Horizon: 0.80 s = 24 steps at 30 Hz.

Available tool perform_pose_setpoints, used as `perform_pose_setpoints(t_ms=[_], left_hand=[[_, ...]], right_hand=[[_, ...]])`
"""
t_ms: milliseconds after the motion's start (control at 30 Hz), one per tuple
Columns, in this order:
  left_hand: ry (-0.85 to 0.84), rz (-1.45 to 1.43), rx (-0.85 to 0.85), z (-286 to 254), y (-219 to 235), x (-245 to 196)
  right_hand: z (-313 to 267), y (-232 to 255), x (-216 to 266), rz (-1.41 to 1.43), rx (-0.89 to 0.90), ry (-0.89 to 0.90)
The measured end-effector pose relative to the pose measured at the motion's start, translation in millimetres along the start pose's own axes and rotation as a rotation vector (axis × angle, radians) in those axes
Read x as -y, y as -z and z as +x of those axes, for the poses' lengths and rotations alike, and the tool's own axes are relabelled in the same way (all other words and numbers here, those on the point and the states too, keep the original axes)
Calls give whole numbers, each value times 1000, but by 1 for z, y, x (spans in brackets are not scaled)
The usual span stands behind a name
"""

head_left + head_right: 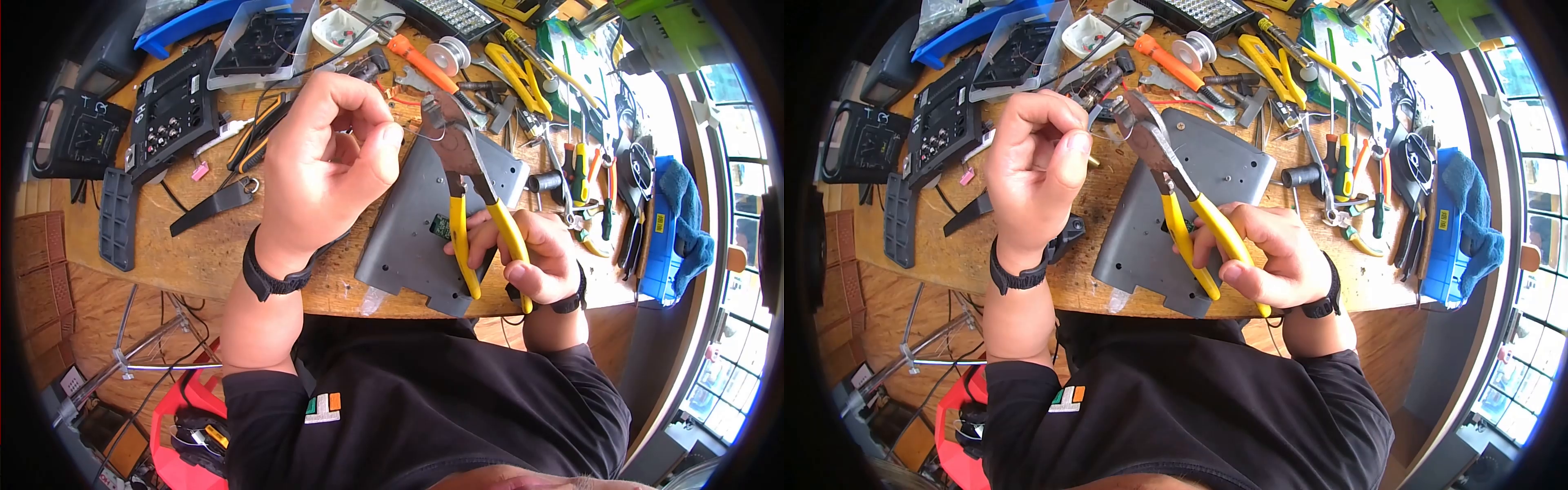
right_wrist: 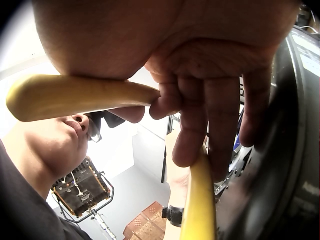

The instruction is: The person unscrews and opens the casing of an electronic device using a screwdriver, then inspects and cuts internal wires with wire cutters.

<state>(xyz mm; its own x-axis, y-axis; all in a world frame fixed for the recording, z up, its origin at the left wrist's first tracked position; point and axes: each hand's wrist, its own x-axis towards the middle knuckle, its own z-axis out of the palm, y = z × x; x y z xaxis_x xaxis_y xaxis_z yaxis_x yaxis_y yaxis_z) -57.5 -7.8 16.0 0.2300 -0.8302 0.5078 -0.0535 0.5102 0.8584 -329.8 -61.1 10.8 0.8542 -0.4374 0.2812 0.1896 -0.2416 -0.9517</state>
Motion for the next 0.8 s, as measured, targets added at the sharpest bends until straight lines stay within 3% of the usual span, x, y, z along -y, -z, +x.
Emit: perform_pose_setpoints(t_ms=[267, 333, 433, 800], left_hand=[[-19, 2, 12, -1, -2, 2], [25, 41, 150, -2, 2, -3], [51, 88, 184, -2, 4, -4], [62, 161, 167, 1, 2, -10]], right_hand=[[-1, 0, 0, -13, -4, -14], [-2, 0, -2, -1, -7, -3], [-2, 0, -1, -18, -3, -15], [-1, -1, -1, 14, -25, 17]])
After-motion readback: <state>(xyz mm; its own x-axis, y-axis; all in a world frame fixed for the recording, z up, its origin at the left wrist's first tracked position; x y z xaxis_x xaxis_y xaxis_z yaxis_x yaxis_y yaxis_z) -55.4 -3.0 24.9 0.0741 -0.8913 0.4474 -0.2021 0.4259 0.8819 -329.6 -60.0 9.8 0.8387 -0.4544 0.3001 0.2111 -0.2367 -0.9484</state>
